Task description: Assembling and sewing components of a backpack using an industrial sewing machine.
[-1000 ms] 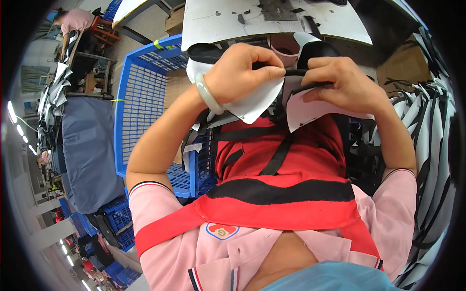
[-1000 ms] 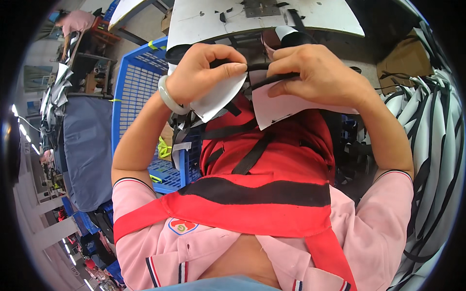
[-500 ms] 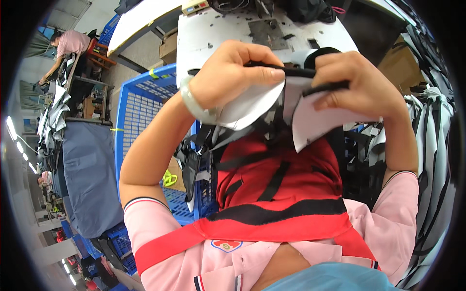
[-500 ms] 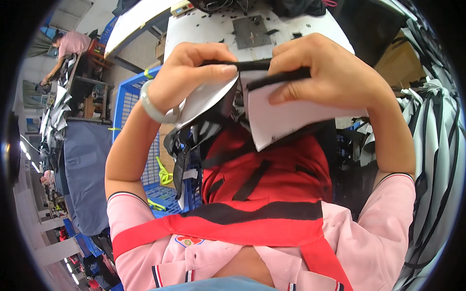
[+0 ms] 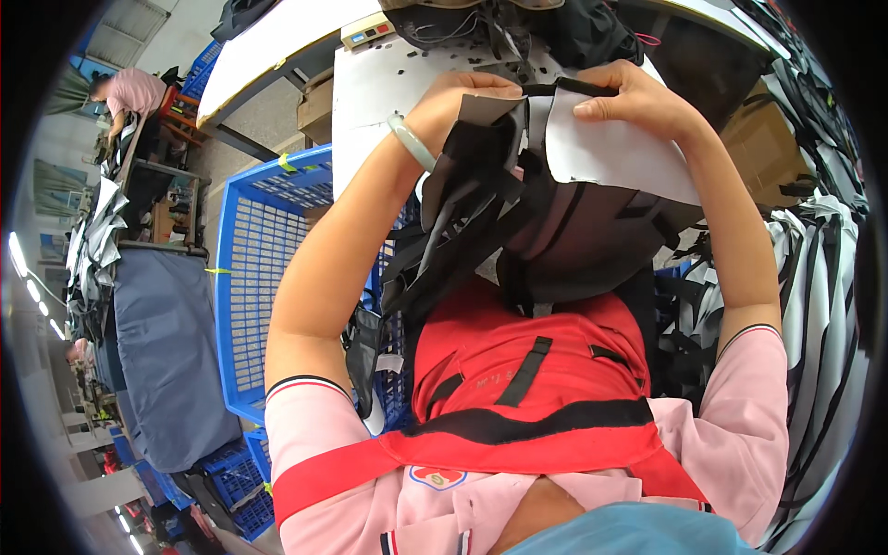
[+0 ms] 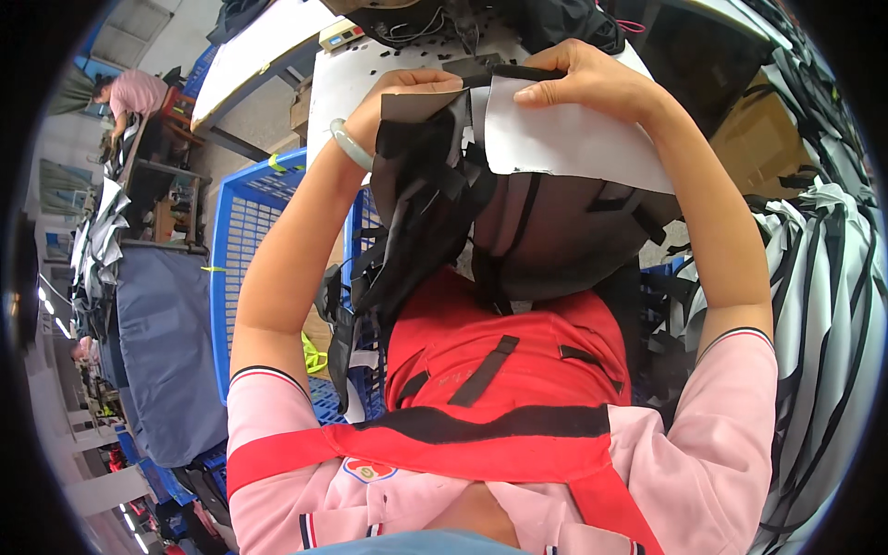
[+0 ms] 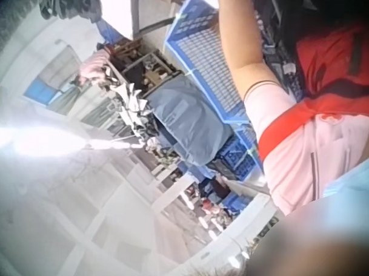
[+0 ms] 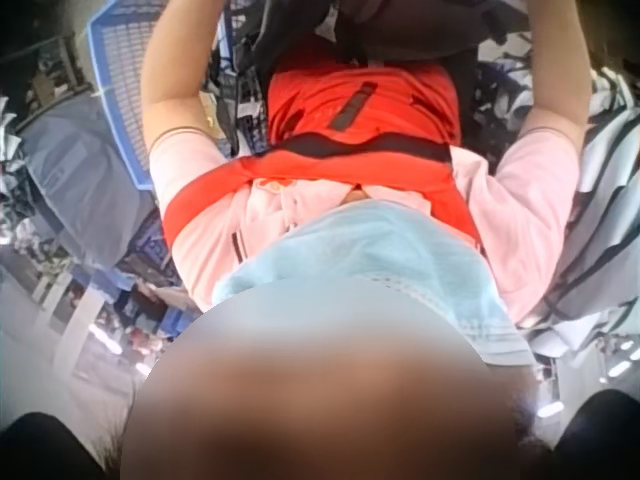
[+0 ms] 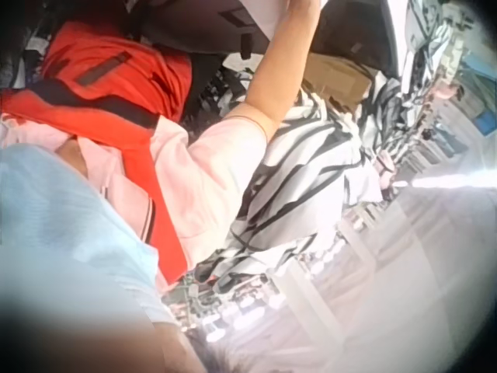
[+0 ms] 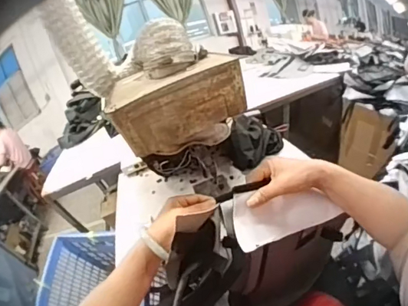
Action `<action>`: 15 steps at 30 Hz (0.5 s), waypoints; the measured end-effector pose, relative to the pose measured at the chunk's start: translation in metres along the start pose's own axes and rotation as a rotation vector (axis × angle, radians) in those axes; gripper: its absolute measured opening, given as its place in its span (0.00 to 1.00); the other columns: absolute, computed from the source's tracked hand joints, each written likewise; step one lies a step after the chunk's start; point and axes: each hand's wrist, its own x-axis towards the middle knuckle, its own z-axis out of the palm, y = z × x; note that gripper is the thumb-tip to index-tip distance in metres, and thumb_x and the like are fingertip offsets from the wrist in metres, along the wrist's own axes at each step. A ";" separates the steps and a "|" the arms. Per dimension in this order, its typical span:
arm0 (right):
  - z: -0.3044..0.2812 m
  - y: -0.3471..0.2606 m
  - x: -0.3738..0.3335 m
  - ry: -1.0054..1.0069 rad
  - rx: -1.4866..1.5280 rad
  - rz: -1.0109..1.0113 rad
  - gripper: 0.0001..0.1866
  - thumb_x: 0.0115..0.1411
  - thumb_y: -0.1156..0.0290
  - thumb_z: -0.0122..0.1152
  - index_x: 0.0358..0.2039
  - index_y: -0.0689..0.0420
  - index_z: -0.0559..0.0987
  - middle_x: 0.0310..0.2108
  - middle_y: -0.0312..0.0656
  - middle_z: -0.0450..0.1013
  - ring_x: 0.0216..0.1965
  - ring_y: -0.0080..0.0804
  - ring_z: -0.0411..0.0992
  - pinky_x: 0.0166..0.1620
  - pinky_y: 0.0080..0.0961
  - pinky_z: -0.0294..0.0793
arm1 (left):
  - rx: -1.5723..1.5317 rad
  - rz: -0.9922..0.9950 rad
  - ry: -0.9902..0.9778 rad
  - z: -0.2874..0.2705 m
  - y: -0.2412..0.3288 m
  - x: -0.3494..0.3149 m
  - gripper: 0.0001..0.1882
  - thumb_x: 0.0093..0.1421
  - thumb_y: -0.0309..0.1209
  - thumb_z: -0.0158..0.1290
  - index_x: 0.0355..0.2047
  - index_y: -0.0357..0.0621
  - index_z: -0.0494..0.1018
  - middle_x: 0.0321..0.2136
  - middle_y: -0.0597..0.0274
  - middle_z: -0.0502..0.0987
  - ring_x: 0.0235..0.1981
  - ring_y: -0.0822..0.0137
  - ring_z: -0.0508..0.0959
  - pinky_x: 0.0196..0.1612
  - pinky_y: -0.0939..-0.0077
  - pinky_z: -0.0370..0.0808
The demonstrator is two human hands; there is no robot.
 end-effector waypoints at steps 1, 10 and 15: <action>0.000 0.005 0.004 0.018 0.032 -0.003 0.23 0.49 0.55 0.69 0.34 0.65 0.80 0.23 0.33 0.72 0.27 0.18 0.69 0.33 0.19 0.68 | 0.017 0.011 -0.018 -0.003 -0.002 0.006 0.16 0.59 0.33 0.57 0.43 0.35 0.76 0.32 0.66 0.78 0.32 0.78 0.76 0.36 0.87 0.72; -0.009 0.022 0.022 0.006 0.169 0.065 0.24 0.50 0.57 0.69 0.40 0.63 0.80 0.27 0.36 0.76 0.28 0.19 0.72 0.35 0.20 0.71 | -0.024 0.135 -0.106 -0.016 -0.022 0.040 0.16 0.59 0.32 0.56 0.42 0.33 0.76 0.35 0.63 0.80 0.36 0.76 0.77 0.41 0.86 0.74; -0.011 0.022 0.023 0.039 0.133 0.069 0.24 0.50 0.57 0.69 0.41 0.63 0.80 0.28 0.36 0.76 0.28 0.19 0.73 0.36 0.20 0.72 | 0.023 0.085 0.081 -0.004 -0.019 0.043 0.16 0.56 0.34 0.58 0.40 0.34 0.79 0.34 0.63 0.80 0.36 0.75 0.76 0.44 0.83 0.70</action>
